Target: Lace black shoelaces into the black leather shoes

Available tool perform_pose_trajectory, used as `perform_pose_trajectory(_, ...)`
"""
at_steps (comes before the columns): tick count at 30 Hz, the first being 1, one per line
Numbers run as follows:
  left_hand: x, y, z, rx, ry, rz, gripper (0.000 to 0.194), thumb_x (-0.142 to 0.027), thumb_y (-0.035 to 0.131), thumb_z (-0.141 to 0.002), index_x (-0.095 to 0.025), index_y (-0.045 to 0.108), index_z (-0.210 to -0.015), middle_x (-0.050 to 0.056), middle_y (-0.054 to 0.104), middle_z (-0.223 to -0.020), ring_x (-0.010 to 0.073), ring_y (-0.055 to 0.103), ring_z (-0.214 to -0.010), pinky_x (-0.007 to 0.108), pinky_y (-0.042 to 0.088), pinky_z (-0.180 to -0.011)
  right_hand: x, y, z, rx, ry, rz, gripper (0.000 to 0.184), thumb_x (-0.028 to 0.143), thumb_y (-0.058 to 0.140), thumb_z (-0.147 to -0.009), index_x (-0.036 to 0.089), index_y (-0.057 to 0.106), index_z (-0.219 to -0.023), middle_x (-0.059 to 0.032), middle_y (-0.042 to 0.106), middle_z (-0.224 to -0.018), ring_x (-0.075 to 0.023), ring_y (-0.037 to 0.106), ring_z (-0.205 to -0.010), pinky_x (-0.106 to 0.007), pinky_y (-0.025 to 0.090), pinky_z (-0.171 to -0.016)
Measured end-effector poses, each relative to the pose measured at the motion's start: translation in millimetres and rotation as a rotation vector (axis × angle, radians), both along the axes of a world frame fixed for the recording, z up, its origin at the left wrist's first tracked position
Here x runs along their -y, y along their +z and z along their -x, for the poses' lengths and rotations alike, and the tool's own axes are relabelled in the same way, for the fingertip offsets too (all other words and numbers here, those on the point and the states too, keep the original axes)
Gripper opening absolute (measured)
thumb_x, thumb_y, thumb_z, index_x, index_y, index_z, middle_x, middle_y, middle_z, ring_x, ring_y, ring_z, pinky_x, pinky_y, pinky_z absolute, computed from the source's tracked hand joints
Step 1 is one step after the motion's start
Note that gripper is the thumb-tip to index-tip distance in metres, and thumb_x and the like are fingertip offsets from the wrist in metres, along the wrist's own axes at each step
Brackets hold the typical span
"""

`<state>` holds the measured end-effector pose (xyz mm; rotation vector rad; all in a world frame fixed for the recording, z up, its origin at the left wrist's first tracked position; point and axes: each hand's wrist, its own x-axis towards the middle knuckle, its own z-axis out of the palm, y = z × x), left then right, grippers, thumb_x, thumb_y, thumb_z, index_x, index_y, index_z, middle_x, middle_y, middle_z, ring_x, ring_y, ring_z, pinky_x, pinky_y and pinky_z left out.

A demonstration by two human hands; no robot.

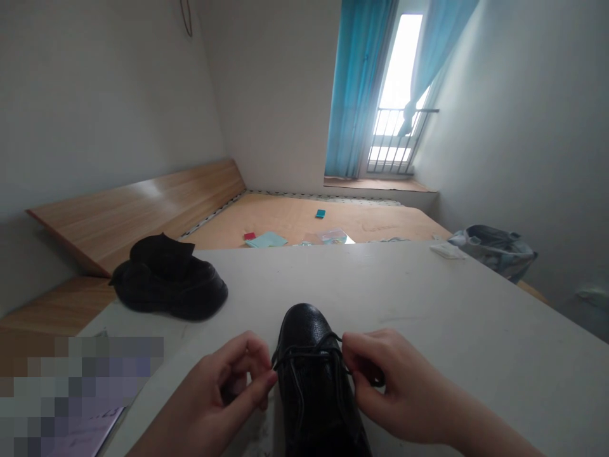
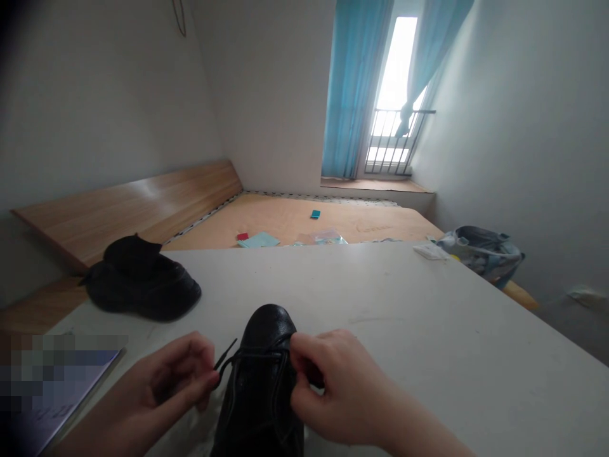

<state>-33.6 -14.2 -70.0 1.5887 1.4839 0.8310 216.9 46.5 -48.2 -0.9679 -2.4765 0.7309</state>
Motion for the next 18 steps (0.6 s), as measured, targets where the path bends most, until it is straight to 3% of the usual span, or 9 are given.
perform_pose_trajectory(2, -2.6, -1.0, 1.8, 0.018, -0.010, 0.008, 0.035, -0.049, 0.052, -0.090, -0.025, 0.061, -0.114, -0.001, 0.069, -0.073, 0.0184, 0.066, -0.073, 0.025, 0.052, -0.068, -2.3, 1.8, -2.4, 0.024, 0.008, 0.043, 0.017, 0.008, 0.047, -0.063, 0.022, 0.038, -0.065, 0.0076, 0.040, -0.054, -0.0080, 0.035, -0.048, -0.022, 0.025, -0.049)
perform_pose_trajectory(4, -5.3, -2.3, 5.5, -0.003, 0.010, -0.004, 0.042, -0.049, 0.052, -0.090, -0.026, 0.061, -0.124, 0.001, 0.074, -0.082, 0.0209, 0.069, -0.084, 0.027, 0.054, -0.078, -4.1, 3.0, -4.1, 0.044, 0.005, 0.067, 0.016, 0.008, 0.048, -0.063, 0.021, 0.038, -0.065, 0.0080, 0.039, -0.054, -0.0073, 0.035, -0.048, -0.022, 0.025, -0.049)
perform_pose_trajectory(9, -8.0, -7.1, 9.2, -0.024, 0.067, -0.014, 0.033, -0.049, 0.058, -0.085, -0.029, 0.071, -0.108, 0.001, 0.078, -0.094, 0.0240, 0.070, -0.094, 0.028, 0.056, -0.082, -4.9, 4.7, -5.6, 0.088, 0.006, 0.111, 0.016, 0.007, 0.050, -0.063, 0.021, 0.041, -0.065, 0.0085, 0.041, -0.054, -0.0065, 0.034, -0.049, -0.021, 0.024, -0.047)
perform_pose_trajectory(14, -0.5, -1.1, -4.2, -0.041, 0.164, 0.015, 0.028, -0.049, 0.062, -0.078, -0.023, 0.070, -0.084, 0.002, 0.076, -0.078, 0.0228, 0.071, -0.078, 0.027, 0.055, -0.067, -4.3, 9.1, -10.7, 0.056, -0.019, 0.125, 0.013, 0.009, 0.054, -0.071, 0.020, 0.048, -0.069, 0.0081, 0.046, -0.057, -0.0064, 0.038, -0.051, -0.021, 0.027, -0.049)
perform_pose_trajectory(18, 4.4, 5.6, -8.3, -0.058, 0.142, -0.012, 0.020, -0.040, 0.060, -0.074, -0.021, 0.061, -0.068, 0.000, 0.068, -0.065, 0.0185, 0.065, -0.066, 0.025, 0.050, -0.060, -2.8, 14.7, -16.3, 0.064, 0.007, 0.214, 0.008, 0.015, 0.052, -0.085, 0.022, 0.053, -0.083, 0.0052, 0.058, -0.070, -0.0094, 0.049, -0.062, -0.022, 0.034, -0.056)
